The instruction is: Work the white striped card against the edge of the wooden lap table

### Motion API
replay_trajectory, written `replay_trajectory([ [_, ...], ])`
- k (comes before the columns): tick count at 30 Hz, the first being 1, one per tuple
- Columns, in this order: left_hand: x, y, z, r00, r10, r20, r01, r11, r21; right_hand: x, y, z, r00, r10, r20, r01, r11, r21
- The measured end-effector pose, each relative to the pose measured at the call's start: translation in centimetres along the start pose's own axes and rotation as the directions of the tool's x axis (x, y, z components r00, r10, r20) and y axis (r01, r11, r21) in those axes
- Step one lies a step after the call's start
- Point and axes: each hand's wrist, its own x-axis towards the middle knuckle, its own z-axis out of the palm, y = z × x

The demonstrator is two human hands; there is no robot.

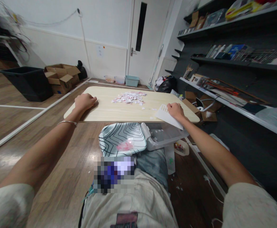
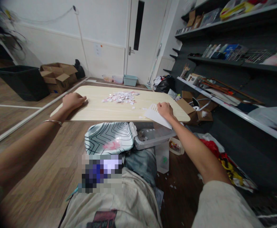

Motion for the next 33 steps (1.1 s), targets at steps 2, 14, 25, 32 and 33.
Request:
replay_trajectory([
  [2,0.0,0.0,0.0,1.000,0.003,-0.002,-0.003,1.000,-0.009,0.0,-0.4,-0.1,1.000,-0.026,0.004,0.026,1.000,-0.011],
  [14,-0.4,0.2,-0.3,1.000,-0.009,-0.009,0.008,1.000,-0.026,-0.3,-1.3,-1.4,0.999,-0.051,0.006,0.052,0.993,-0.107],
  [25,-0.9,0.4,-0.9,1.000,-0.004,0.005,0.005,0.999,-0.046,0.1,-2.7,-2.9,0.990,-0.097,-0.099,0.087,0.991,-0.101],
  [32,-1.5,0.8,-1.4,1.000,-0.008,0.005,0.008,0.999,-0.032,-0.1,-2.6,-3.0,0.992,-0.069,-0.103,0.063,0.996,-0.058],
  [33,-1.5,0.8,-1.3,1.000,-0.011,0.006,0.011,1.000,-0.027,-0.2,-2.7,-2.9,0.992,-0.077,-0.104,0.071,0.995,-0.064],
])
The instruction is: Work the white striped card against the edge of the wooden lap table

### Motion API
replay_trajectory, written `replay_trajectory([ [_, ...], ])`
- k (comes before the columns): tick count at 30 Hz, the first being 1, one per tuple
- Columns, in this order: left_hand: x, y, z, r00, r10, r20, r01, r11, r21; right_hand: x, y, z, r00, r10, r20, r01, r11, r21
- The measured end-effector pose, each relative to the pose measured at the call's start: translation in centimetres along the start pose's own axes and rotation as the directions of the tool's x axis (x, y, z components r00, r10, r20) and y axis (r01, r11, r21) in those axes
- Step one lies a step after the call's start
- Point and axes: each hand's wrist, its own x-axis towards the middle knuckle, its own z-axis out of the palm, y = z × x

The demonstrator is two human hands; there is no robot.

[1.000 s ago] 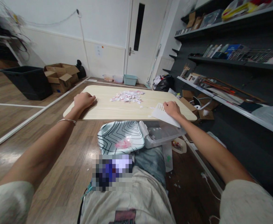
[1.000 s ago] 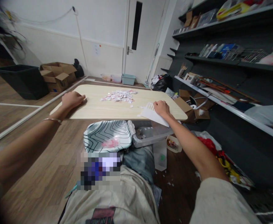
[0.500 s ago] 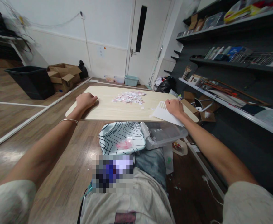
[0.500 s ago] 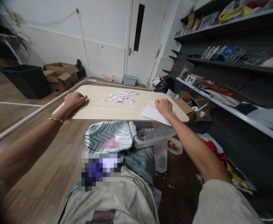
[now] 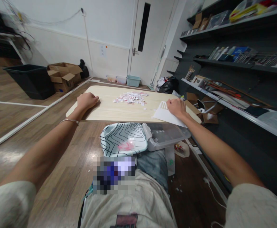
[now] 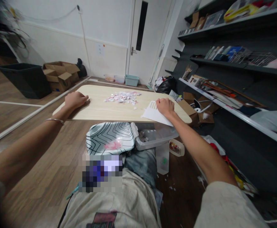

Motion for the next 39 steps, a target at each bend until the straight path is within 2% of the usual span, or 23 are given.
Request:
replay_trajectory([
  [7,0.5,-0.3,0.5,1.000,0.006,0.002,-0.006,1.000,-0.004,-0.9,-0.3,-0.3,0.992,-0.117,-0.042,0.115,0.991,-0.067],
  [11,0.5,-0.4,0.5,1.000,0.009,-0.004,-0.009,1.000,-0.005,-0.8,0.2,-0.4,0.977,-0.213,-0.021,0.212,0.976,-0.053],
  [13,0.5,-0.3,0.4,1.000,0.011,-0.007,-0.011,1.000,-0.002,-0.5,0.4,-0.2,0.980,-0.196,-0.032,0.196,0.980,-0.023],
  [16,0.5,-0.3,0.4,1.000,0.013,-0.003,-0.013,1.000,-0.006,0.2,0.4,0.1,0.997,-0.056,-0.060,0.057,0.998,0.019],
  [18,0.5,-0.3,0.4,1.000,0.011,-0.002,-0.011,1.000,-0.011,0.5,0.2,0.6,0.999,0.022,-0.041,-0.021,0.999,0.028],
  [21,0.5,-0.3,0.4,1.000,0.003,-0.007,-0.003,1.000,-0.015,0.6,-0.2,1.4,0.998,0.057,0.017,-0.058,0.998,0.008],
  [27,0.8,-0.5,0.7,1.000,0.003,-0.028,-0.005,0.999,-0.050,-0.3,-1.1,2.7,0.988,0.044,0.149,-0.042,0.999,-0.019],
  [39,0.3,-0.3,0.4,1.000,0.001,-0.006,-0.001,0.999,-0.037,-2.1,-1.5,2.9,0.984,-0.127,0.127,0.124,0.992,0.027],
])
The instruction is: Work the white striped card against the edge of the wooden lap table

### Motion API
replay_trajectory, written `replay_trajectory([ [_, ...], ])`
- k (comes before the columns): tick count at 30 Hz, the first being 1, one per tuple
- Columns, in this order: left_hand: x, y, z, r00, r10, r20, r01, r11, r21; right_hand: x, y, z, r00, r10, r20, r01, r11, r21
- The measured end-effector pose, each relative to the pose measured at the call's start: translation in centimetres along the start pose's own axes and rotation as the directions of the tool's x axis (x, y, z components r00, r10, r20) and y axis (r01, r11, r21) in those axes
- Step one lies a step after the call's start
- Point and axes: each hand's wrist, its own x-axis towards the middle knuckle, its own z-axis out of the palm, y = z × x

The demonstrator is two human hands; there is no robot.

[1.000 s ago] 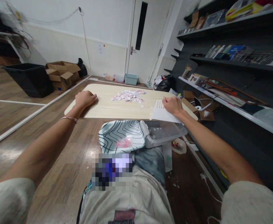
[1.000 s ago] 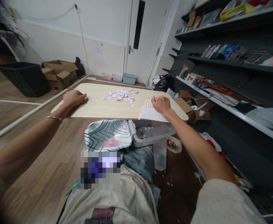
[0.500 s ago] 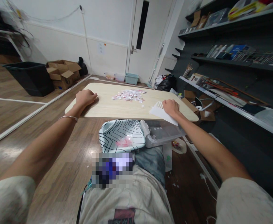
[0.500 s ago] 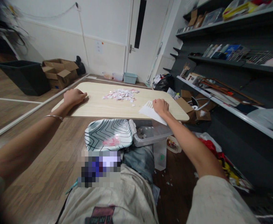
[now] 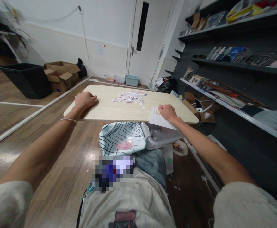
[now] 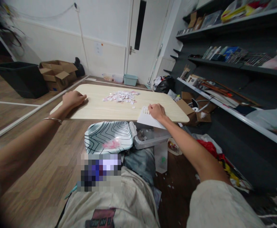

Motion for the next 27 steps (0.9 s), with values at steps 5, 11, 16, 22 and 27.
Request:
replay_trajectory([
  [5,0.0,0.0,-0.1,1.000,0.008,0.016,-0.009,1.000,0.013,1.2,2.0,0.3,0.997,0.078,0.004,-0.078,0.997,0.009],
  [11,-0.1,0.2,-0.1,1.000,0.007,0.009,-0.008,1.000,0.030,3.4,3.9,0.7,0.955,0.294,0.025,-0.295,0.954,0.059],
  [16,-0.1,0.2,-0.2,1.000,-0.001,0.021,0.000,0.999,0.040,4.7,3.1,0.8,0.935,0.353,0.023,-0.352,0.923,0.152],
  [22,0.5,-0.1,0.2,1.000,0.009,0.016,-0.010,0.999,0.047,4.7,2.2,0.4,0.947,0.321,0.029,-0.322,0.941,0.100],
  [27,0.7,-0.2,0.5,1.000,-0.004,0.021,0.003,0.998,0.069,4.0,1.1,-0.6,0.970,0.241,-0.007,-0.241,0.970,0.014],
])
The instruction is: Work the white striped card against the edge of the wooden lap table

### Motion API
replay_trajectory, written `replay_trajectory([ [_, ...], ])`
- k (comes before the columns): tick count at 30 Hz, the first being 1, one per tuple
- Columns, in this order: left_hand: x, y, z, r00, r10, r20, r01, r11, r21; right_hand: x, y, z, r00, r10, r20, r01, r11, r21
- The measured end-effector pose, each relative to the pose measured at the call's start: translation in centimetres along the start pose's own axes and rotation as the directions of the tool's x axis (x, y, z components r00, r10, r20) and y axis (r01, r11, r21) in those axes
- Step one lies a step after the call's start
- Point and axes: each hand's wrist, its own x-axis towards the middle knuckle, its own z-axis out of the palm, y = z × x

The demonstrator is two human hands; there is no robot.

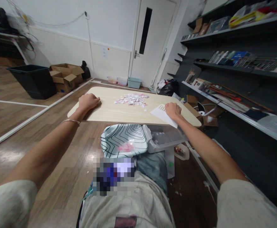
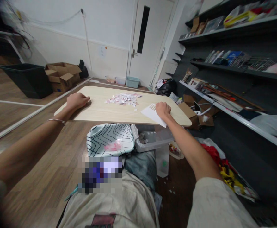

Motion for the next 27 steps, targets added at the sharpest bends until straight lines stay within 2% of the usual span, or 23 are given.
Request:
replay_trajectory([
  [10,0.0,-0.2,0.1,1.000,0.017,-0.022,-0.017,0.999,-0.033,-1.8,0.2,0.1,0.999,-0.002,0.043,0.004,0.999,-0.032],
  [18,-0.4,0.1,-0.2,1.000,0.011,-0.003,-0.011,1.000,0.015,-3.0,0.4,0.2,0.995,-0.013,0.096,0.020,0.997,-0.074],
  [27,0.1,0.0,-0.1,1.000,-0.001,-0.020,0.000,1.000,-0.022,-4.6,-1.9,-0.3,0.995,-0.031,0.095,0.033,0.999,-0.016],
])
